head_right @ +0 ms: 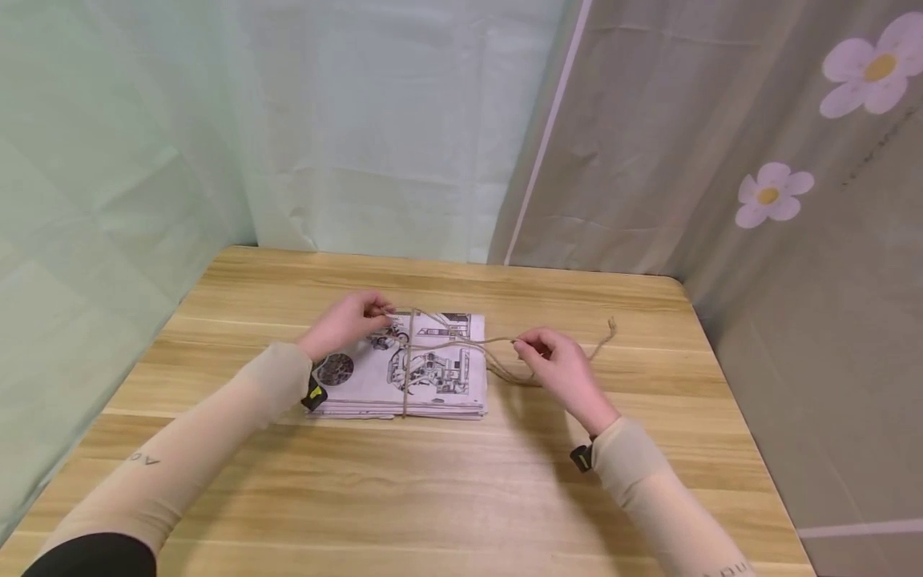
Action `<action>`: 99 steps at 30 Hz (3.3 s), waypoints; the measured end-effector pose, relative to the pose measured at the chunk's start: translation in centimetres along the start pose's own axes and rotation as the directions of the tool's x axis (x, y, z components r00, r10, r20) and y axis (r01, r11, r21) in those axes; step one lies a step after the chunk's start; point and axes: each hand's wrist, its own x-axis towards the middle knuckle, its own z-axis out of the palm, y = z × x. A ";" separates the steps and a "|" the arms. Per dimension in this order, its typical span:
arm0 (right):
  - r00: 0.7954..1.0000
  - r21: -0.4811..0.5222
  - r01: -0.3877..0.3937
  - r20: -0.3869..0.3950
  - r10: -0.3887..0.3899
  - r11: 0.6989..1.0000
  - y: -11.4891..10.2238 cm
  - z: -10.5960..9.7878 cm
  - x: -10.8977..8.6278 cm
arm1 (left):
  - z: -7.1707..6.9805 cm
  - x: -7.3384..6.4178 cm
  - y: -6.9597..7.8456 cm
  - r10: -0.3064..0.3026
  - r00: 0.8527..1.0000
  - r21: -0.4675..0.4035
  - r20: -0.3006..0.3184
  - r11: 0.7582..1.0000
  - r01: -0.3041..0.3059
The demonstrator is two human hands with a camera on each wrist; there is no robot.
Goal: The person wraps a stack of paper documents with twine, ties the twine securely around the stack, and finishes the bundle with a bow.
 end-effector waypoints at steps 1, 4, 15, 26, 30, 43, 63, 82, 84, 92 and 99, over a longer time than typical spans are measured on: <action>1.000 0.003 0.002 0.005 -0.002 1.000 0.0 0.1 0.0 | 0.1 0.0 -0.1 0.004 1.000 0.030 0.003 1.000 -0.004; 1.000 0.002 0.001 0.010 -0.001 1.000 -0.1 0.3 0.1 | 0.2 0.1 -0.2 0.026 0.999 0.126 0.018 0.992 -0.028; 1.000 -0.005 -0.006 -0.002 0.006 1.000 -0.8 0.3 0.2 | -0.3 -0.8 3.8 0.186 0.978 0.398 0.092 0.894 -0.207; 1.000 0.012 0.004 0.002 -0.004 1.000 -0.6 0.9 0.3 | 2.2 1.8 5.8 0.274 0.943 0.686 0.188 0.651 -0.326; 1.000 0.013 0.010 -0.006 -0.010 1.000 -0.7 1.0 0.2 | 2.6 2.6 4.9 0.283 0.937 0.737 0.205 0.585 -0.338; 0.999 0.027 0.028 -0.019 -0.028 0.999 -1.0 0.9 0.2 | 0.5 2.1 4.1 0.197 0.977 0.473 0.082 0.855 -0.212; 0.999 0.047 0.037 0.008 -0.038 0.998 -1.5 1.4 0.6 | -0.2 0.5 1.4 0.038 0.999 0.051 -0.036 0.998 -0.036; 1.000 0.056 0.029 0.007 -0.030 0.998 -1.4 1.7 0.8 | 1.1 0.7 1.9 0.096 0.994 0.249 0.060 0.963 -0.108; 0.999 0.053 0.032 0.002 -0.032 0.998 -1.4 1.8 0.8 | 1.2 1.2 2.6 0.160 0.984 0.315 0.081 0.932 -0.177; 1.000 0.074 0.026 0.009 -0.027 0.997 -1.5 2.2 0.8 | 3.5 3.6 4.8 0.334 0.916 0.513 0.222 0.759 -0.401; 0.999 0.078 0.042 -0.001 -0.042 0.996 -1.9 2.7 0.7 | 3.6 3.2 4.9 0.290 0.942 0.494 0.169 0.802 -0.335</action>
